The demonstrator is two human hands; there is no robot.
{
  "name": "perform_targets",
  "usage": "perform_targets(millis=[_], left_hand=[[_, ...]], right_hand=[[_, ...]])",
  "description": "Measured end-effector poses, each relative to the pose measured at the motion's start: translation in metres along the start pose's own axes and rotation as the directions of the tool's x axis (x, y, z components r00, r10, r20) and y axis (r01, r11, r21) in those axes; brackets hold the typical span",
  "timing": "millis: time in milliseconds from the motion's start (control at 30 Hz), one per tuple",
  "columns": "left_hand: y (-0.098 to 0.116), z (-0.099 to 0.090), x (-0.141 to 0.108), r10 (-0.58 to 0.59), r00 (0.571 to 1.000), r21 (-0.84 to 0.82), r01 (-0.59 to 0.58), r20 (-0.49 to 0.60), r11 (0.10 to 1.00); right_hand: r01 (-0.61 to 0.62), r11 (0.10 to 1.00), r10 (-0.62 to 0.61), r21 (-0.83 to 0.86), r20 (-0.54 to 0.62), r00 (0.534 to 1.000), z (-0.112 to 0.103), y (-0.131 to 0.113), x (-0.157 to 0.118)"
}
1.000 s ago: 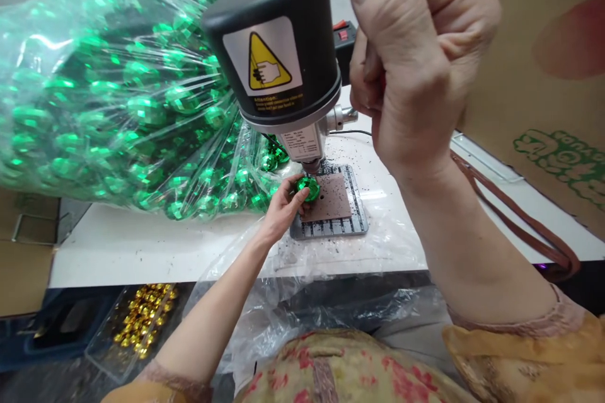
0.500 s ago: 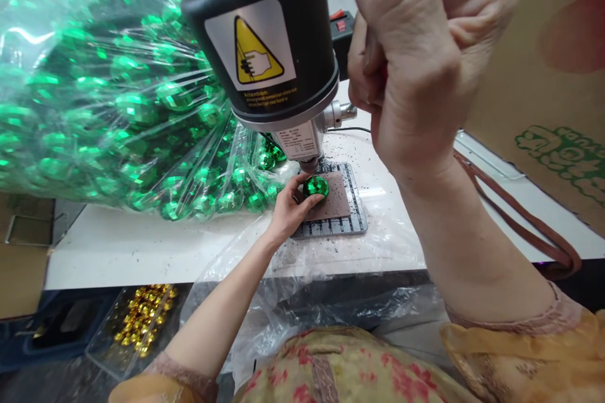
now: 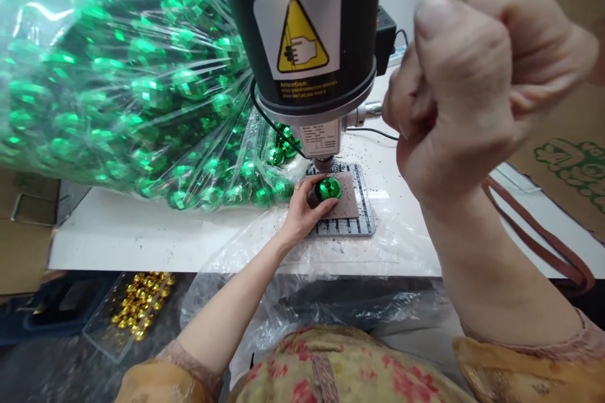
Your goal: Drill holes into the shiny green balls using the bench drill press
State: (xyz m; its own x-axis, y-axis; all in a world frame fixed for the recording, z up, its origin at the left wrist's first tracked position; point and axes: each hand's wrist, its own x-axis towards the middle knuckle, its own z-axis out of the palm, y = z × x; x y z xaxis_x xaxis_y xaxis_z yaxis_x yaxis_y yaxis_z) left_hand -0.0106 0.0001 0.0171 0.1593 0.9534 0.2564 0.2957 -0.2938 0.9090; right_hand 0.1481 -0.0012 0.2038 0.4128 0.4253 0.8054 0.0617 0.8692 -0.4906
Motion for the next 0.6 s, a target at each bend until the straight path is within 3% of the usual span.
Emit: perform_targets(millis=[367,500,600], left_hand=[[-0.001,0.002,-0.002,0.029,0.999,-0.045,-0.03,-0.016,0.999],[-0.002,0.001,-0.002,0.028,1.0,-0.041,-0.028,-0.003,0.999],[-0.002,0.001,-0.001,0.005,1.0,-0.068,-0.005,-0.009,0.998]], right_hand=[[0.021,0.999,-0.021,-0.034,-0.005,1.0,-0.012,0.003,-0.025],[0.14,0.99,-0.14,0.02,-0.035,0.99,-0.013,0.014,-0.027],[0.152,0.988,-0.151,0.026,-0.025,0.988,-0.017,0.017,-0.029]])
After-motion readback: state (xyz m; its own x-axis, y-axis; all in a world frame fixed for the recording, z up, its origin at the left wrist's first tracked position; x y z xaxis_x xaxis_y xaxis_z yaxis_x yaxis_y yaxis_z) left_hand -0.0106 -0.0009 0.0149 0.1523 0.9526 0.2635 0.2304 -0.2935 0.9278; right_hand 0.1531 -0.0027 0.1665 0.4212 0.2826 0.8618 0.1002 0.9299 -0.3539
